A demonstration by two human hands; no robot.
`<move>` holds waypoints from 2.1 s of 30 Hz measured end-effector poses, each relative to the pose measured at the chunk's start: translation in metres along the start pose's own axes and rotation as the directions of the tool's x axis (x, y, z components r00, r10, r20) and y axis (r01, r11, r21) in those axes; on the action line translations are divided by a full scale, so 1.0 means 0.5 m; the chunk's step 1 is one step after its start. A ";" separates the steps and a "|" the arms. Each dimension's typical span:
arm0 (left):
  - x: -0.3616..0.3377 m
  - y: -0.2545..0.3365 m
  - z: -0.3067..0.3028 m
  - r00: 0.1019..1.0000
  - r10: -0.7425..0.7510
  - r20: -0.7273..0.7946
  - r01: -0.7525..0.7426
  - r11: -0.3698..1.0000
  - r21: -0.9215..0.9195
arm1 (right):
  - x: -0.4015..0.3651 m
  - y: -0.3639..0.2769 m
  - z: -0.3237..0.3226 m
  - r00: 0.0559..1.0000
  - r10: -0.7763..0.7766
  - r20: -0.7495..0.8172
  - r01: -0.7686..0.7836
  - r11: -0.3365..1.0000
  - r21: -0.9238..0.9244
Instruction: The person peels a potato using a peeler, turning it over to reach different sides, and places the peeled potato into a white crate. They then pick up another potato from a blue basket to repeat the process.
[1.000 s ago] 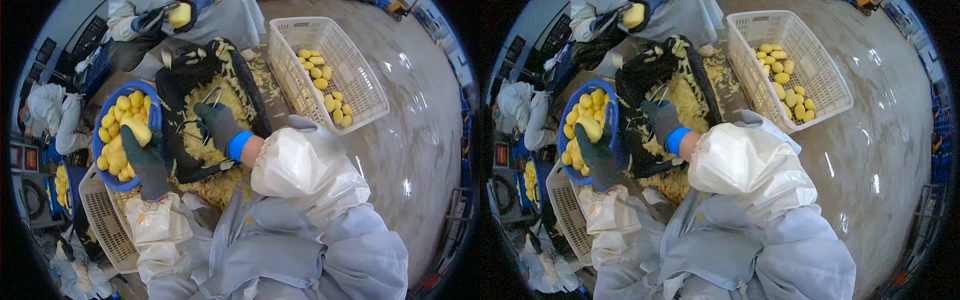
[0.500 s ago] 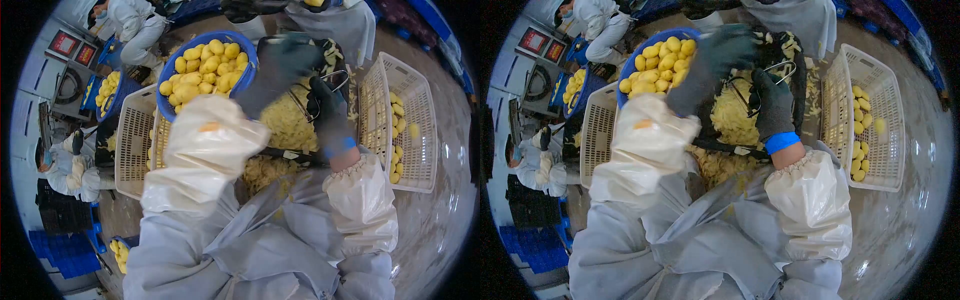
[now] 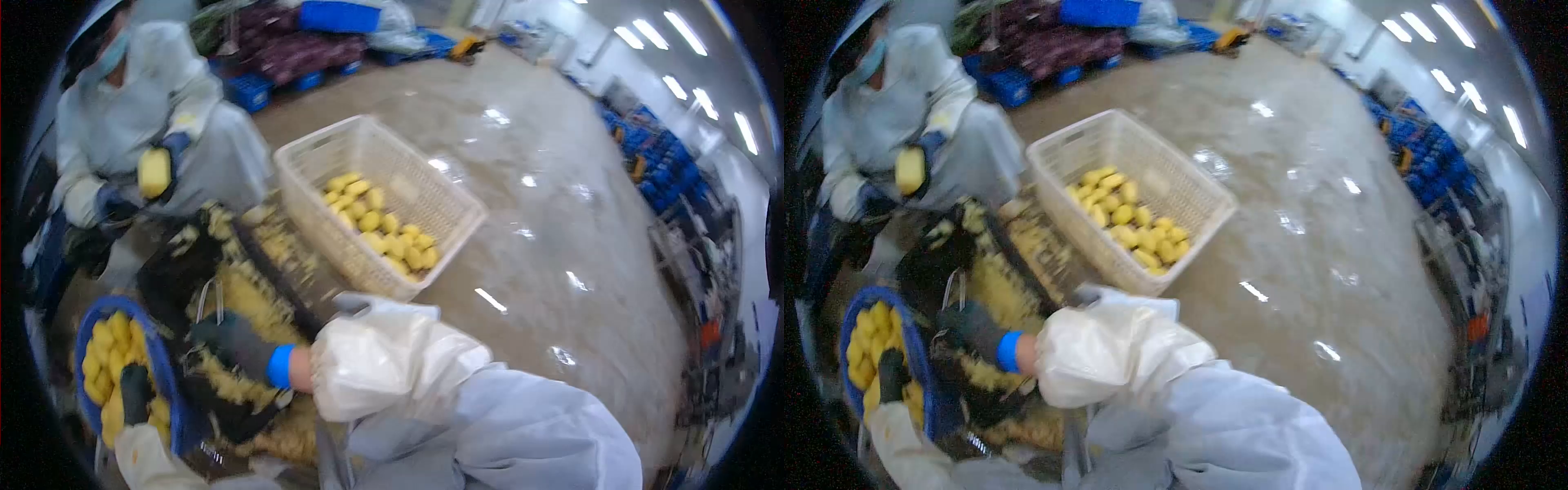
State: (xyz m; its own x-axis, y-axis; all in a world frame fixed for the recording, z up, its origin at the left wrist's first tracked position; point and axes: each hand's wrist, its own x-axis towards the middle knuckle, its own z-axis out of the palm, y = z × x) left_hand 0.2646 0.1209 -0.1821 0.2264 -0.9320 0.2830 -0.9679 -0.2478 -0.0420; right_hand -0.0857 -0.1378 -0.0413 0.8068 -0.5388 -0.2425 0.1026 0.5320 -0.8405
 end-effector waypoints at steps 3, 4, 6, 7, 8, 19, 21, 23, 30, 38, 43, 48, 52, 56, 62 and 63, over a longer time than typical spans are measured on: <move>0.069 0.096 -0.005 0.982 -0.178 0.063 0.184 0.977 -0.112 | -0.028 -0.050 -0.005 0.994 0.111 0.010 -0.111 0.993 0.024; 0.078 0.101 -0.009 0.978 -0.197 0.066 0.204 0.971 -0.124 | -0.023 -0.057 0.011 0.992 0.123 0.004 -0.123 0.992 0.016; 0.088 0.117 -0.007 0.976 -0.208 0.069 0.215 0.968 -0.131 | -0.018 -0.058 0.004 0.990 0.115 -0.086 -0.115 0.993 0.006; 0.091 0.120 -0.008 0.975 -0.210 0.070 0.218 0.967 -0.132 | -0.020 -0.059 0.000 0.988 0.120 -0.092 -0.119 0.993 0.012; 0.096 0.126 -0.013 0.974 -0.214 0.073 0.222 0.966 -0.135 | -0.020 -0.059 0.000 0.988 0.134 -0.074 -0.134 0.991 0.006; 0.107 0.146 -0.019 0.967 -0.244 0.078 0.254 0.953 -0.163 | -0.024 -0.049 0.002 0.983 0.185 -0.010 -0.185 0.983 0.003; 0.102 0.147 -0.019 0.965 -0.252 0.079 0.262 0.950 -0.169 | -0.026 -0.044 0.006 0.985 0.170 0.001 -0.170 0.985 0.020; 0.098 0.149 -0.020 0.964 -0.255 0.075 0.264 0.949 -0.171 | -0.031 -0.044 0.010 0.984 0.180 0.014 -0.180 0.984 0.011; 0.078 0.138 -0.022 0.960 -0.272 0.062 0.279 0.938 -0.205 | -0.021 -0.023 0.010 0.982 0.183 0.051 -0.183 0.983 -0.003; 0.078 0.158 -0.047 0.954 -0.285 0.097 0.301 0.921 -0.248 | -0.015 -0.029 -0.008 0.986 0.158 0.049 -0.158 0.987 0.003; 0.051 0.164 -0.094 0.940 -0.288 0.181 0.335 0.876 -0.347 | -0.021 -0.044 0.005 0.985 0.171 0.024 -0.172 0.985 0.024; 0.043 0.182 -0.143 0.914 -0.265 0.308 0.391 0.781 -0.487 | -0.005 -0.050 0.000 0.990 0.133 0.047 -0.136 0.987 0.086; 0.041 0.194 -0.166 0.901 -0.304 0.310 0.432 0.696 -0.573 | -0.009 -0.068 0.003 0.992 0.129 -0.007 -0.127 0.984 0.122; 0.055 0.189 -0.194 0.824 -0.564 0.056 0.414 0.532 -0.739 | 0.008 -0.065 0.002 0.999 0.038 0.008 -0.039 0.994 0.099; 0.131 0.298 -0.308 0.730 -0.652 -0.206 0.184 0.478 -0.859 | 0.003 -0.104 -0.011 0.998 -0.046 -0.047 0.053 0.985 0.163; 0.136 0.324 -0.330 0.738 -0.651 -0.178 0.195 0.458 -0.867 | 0.000 -0.112 -0.015 1.000 0.007 -0.017 -0.004 0.987 0.158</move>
State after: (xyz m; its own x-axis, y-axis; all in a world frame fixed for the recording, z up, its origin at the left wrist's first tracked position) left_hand 0.1052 0.0610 -0.0114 0.7776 -0.4795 0.4068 -0.4941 -0.0658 0.8669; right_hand -0.0959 -0.1726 0.0020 0.7976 -0.5459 -0.2565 0.1896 0.6306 -0.7526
